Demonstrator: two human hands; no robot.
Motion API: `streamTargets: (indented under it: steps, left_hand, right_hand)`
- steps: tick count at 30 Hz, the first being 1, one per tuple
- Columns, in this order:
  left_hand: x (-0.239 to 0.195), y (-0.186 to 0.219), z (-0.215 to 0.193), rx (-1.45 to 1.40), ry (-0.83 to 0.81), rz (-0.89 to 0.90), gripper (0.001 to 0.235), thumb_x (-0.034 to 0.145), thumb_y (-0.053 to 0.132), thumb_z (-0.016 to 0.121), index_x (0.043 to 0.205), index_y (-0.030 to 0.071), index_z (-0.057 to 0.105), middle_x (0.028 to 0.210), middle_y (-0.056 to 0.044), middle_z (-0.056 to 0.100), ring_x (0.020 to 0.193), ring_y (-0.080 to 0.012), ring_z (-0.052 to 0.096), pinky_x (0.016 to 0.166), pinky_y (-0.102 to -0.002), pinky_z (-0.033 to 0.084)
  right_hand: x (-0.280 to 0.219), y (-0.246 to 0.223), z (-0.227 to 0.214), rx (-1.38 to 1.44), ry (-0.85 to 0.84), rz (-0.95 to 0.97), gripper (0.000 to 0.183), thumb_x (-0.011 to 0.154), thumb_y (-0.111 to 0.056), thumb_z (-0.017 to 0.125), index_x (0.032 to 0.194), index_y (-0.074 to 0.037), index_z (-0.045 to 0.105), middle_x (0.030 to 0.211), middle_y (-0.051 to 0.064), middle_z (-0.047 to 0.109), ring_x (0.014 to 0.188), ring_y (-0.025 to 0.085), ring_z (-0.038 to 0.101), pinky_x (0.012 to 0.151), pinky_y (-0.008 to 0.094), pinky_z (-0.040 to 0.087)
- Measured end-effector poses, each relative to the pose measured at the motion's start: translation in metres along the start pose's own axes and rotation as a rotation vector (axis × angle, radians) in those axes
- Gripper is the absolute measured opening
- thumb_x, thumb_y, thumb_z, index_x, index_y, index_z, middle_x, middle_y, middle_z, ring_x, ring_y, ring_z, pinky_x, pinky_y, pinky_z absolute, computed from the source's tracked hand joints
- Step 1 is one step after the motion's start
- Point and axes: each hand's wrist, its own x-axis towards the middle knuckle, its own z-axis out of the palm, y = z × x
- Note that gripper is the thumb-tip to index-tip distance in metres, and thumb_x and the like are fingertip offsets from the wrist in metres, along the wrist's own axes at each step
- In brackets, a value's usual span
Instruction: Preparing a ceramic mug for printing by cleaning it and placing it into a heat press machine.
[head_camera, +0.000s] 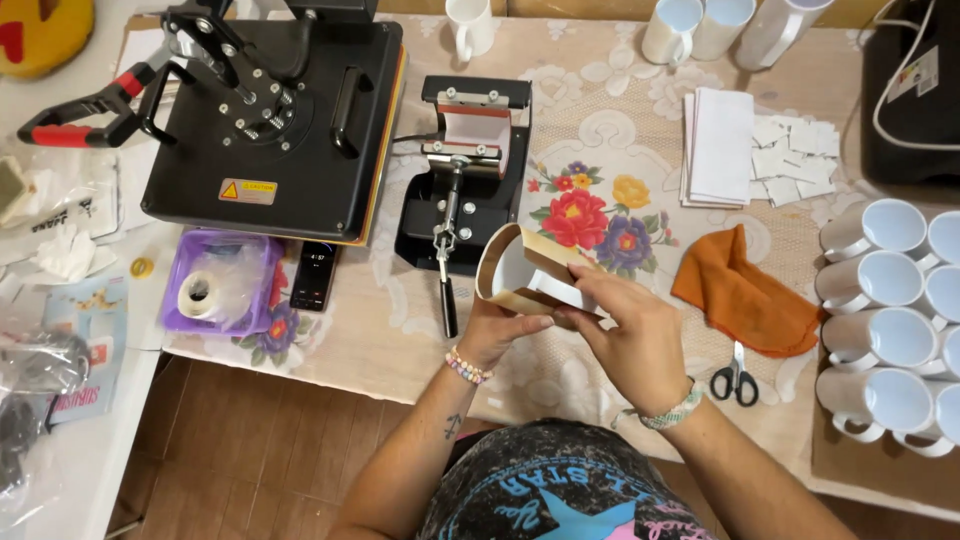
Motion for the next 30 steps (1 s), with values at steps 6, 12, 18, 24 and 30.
streamTargets:
  steps: [6,12,18,24,30]
  left_hand:
    - [0.029,-0.049,-0.091,-0.083,-0.145,-0.048,0.060,0.055,-0.020,0.089,0.110,-0.011,0.066,0.095,-0.020,0.074,0.089,-0.0233,0.071,0.080,-0.037,0.062]
    - [0.046,0.008,-0.103,-0.028,-0.302,-0.100,0.044,0.062,-0.012,0.090,0.103,-0.005,0.074,0.099,-0.019,0.075,0.092,-0.0202,0.070,0.079,-0.034,0.062]
    - [0.049,0.046,-0.081,0.002,-0.380,-0.009,0.039,0.066,-0.009,0.089,0.102,-0.005,0.075,0.097,-0.018,0.075,0.092,-0.0166,0.069,0.084,-0.035,0.060]
    - [0.056,0.010,-0.083,-0.048,-0.361,0.140,0.073,0.065,-0.007,0.090,0.127,-0.007,0.051,0.116,-0.020,0.068,0.107,-0.0215,0.062,0.088,-0.038,0.060]
    - [0.048,0.004,-0.085,0.101,-0.231,0.063,0.093,0.071,0.008,0.089,0.149,0.009,0.039,0.141,-0.013,0.056,0.132,-0.0281,0.054,0.112,-0.047,0.050]
  right_hand:
    - [0.006,-0.030,0.045,-0.142,0.100,-0.032,0.022,0.073,-0.009,0.087,0.090,-0.011,0.073,0.103,0.006,0.078,0.102,0.027,0.073,0.084,0.038,0.058]
    - [0.024,-0.045,0.058,-0.068,0.097,0.110,0.023,0.068,-0.004,0.087,0.085,-0.011,0.073,0.099,0.004,0.079,0.104,0.027,0.073,0.088,0.039,0.057]
    - [0.037,-0.054,0.052,-0.009,0.083,0.194,0.021,0.068,-0.008,0.088,0.082,-0.013,0.074,0.097,0.002,0.080,0.104,0.025,0.074,0.087,0.038,0.057]
    - [0.045,-0.045,0.047,-0.021,0.073,0.127,0.020,0.068,-0.005,0.087,0.081,-0.012,0.073,0.094,0.004,0.080,0.100,0.026,0.075,0.085,0.038,0.057]
    - [0.041,-0.032,0.039,-0.062,-0.002,-0.113,0.015,0.081,-0.001,0.079,0.093,-0.005,0.070,0.115,0.011,0.074,0.103,0.026,0.072,0.091,0.036,0.061]
